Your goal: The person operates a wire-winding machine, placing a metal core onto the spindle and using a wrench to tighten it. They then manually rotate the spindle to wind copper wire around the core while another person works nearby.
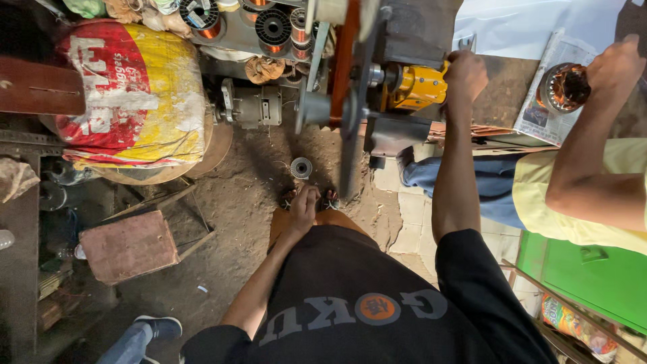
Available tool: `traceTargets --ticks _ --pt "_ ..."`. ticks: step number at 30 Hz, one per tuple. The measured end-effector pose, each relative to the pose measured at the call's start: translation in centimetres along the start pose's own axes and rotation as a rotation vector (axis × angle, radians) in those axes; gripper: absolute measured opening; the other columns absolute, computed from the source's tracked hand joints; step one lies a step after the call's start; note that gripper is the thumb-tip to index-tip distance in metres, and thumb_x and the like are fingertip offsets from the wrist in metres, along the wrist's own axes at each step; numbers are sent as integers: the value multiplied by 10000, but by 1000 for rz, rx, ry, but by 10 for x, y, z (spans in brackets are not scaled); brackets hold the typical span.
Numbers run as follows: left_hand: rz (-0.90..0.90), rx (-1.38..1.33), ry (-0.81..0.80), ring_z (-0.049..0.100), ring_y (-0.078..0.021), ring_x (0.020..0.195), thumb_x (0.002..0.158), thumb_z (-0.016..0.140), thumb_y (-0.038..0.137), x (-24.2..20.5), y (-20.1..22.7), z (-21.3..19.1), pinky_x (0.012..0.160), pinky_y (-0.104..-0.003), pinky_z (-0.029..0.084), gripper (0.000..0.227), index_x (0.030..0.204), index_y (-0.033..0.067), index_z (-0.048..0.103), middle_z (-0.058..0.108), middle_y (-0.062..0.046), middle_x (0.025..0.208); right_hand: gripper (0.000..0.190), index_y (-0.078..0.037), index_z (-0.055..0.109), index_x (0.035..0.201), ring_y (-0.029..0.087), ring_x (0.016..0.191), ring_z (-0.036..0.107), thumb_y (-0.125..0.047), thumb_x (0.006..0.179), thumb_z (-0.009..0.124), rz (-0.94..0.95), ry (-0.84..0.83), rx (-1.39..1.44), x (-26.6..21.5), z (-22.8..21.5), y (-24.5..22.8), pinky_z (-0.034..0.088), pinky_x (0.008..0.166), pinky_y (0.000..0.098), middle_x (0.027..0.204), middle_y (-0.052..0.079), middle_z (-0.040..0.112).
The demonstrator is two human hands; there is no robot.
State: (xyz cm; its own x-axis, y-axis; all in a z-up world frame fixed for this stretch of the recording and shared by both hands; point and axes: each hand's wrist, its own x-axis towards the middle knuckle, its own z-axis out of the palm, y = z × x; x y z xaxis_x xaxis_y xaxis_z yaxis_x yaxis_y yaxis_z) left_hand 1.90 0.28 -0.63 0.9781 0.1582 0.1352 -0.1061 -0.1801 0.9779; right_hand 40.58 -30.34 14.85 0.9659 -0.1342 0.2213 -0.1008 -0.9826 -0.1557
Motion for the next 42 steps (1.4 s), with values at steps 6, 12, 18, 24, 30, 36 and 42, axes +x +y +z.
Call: traceTargets --ticks 6,12,18,24,30,36,42 --pt "-101 35 -43 494 -149 547 1130 405 345 -4 -2 -1 564 -323 411 372 1046 46 609 531 -66 716 250 -71 762 906 422 844 710 -293 791 765 -20 -24 76 -70 29 20 560 677 492 909 205 733" --pt "-10 13 -22 580 -173 658 1146 393 295 -3 -3 1 616 -329 468 339 1064 26 583 608 -82 832 117 -96 756 984 385 864 698 -154 912 684 30 93 41 -99 57 35 540 709 490 1021 165 716" --pt "-62 16 -31 595 -199 675 1128 414 268 -7 -2 3 651 -343 482 312 1068 14 584 599 -93 816 128 -173 780 923 332 922 641 -92 861 703 -265 168 49 -147 2 22 521 712 438 953 53 682" --pt "-84 18 -15 582 -192 651 1123 419 275 -7 5 1 641 -333 470 319 1065 25 608 591 -90 784 159 -101 687 820 341 865 580 -172 884 814 -302 324 99 -176 -60 -4 494 732 453 881 78 619" --pt "-173 -61 -40 578 -193 697 1118 434 268 -7 10 -1 648 -329 467 308 1101 22 619 616 -96 818 147 -67 665 877 349 903 554 -26 828 796 -294 415 185 -197 -90 -8 475 750 459 957 98 615" --pt "-162 -37 -22 604 -176 728 1112 444 294 -3 6 2 681 -328 498 322 1102 10 596 627 -82 863 310 -38 615 1094 400 1118 543 21 821 750 -284 412 251 -206 -120 -14 462 971 497 1211 153 606" --pt "-163 -31 -67 595 -172 795 1140 380 332 1 16 -4 747 -329 499 375 1134 15 580 601 -95 908 551 43 497 1441 475 1376 438 5 943 727 -331 575 198 -223 -146 -37 360 1155 558 1489 237 463"
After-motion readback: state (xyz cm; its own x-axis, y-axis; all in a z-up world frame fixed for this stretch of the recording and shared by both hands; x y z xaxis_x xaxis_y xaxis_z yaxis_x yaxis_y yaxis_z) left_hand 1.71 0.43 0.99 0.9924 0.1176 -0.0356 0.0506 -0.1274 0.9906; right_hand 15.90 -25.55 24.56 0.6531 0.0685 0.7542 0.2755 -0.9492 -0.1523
